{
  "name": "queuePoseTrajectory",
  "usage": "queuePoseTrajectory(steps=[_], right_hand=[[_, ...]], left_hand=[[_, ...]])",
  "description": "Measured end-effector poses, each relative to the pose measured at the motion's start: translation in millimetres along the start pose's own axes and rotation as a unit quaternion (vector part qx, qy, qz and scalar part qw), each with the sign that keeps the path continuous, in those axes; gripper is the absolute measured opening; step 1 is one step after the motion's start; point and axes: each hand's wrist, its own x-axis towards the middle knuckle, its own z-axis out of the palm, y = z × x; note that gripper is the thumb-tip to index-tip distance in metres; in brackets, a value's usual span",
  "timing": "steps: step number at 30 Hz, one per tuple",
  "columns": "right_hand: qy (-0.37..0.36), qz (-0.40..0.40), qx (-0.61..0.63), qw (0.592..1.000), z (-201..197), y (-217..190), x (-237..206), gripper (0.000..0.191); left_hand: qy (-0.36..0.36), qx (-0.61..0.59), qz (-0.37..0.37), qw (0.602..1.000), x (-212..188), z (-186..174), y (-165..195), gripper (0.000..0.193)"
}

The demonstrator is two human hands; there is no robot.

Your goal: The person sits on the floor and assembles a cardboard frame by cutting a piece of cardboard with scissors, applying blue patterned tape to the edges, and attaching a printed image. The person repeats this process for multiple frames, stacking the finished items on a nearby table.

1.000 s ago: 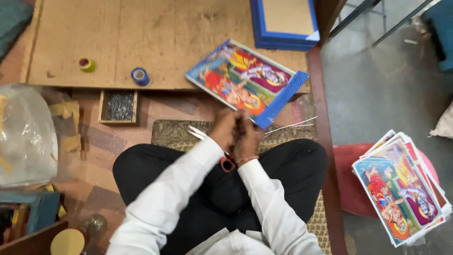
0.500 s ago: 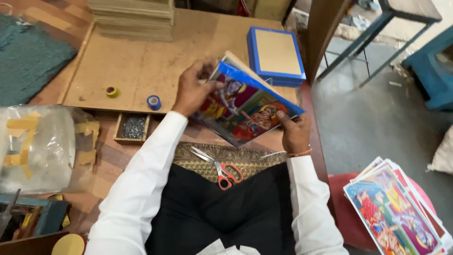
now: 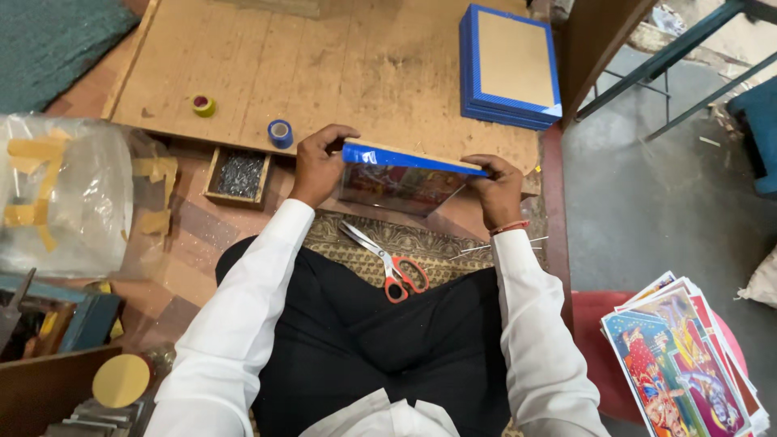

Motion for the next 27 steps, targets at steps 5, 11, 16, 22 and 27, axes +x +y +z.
queuePoseTrajectory(steps=[5,11,16,22,27], right_hand=[[0.050,0.013,0.038,0.998,3.0,-8.8,-5.1,0.009],[0.113,0.035,0.065,0.991,13.7,-12.6,-6.8,0.007],[0.129,0.062,0.059,0.988,17.7,-18.0,-6.7,0.009],[0.145,0.090,0.078,0.982,19.6,-17.0,-13.7,0.007],[0.170,0.099,0.096,0.976,23.1,-9.6,-16.9,0.007]], left_hand=[[-0.002,0.009,0.056,0.998,1.1,-3.6,14.7,0.017],[0.048,-0.070,-0.101,0.991,5.7,5.4,22.3,0.010],[0.080,-0.128,-0.139,0.979,6.4,13.2,22.6,0.013],[0.089,-0.091,-0.116,0.985,-2.4,13.1,23.1,0.016],[0.100,-0.121,-0.159,0.975,-4.8,15.6,22.0,0.015]])
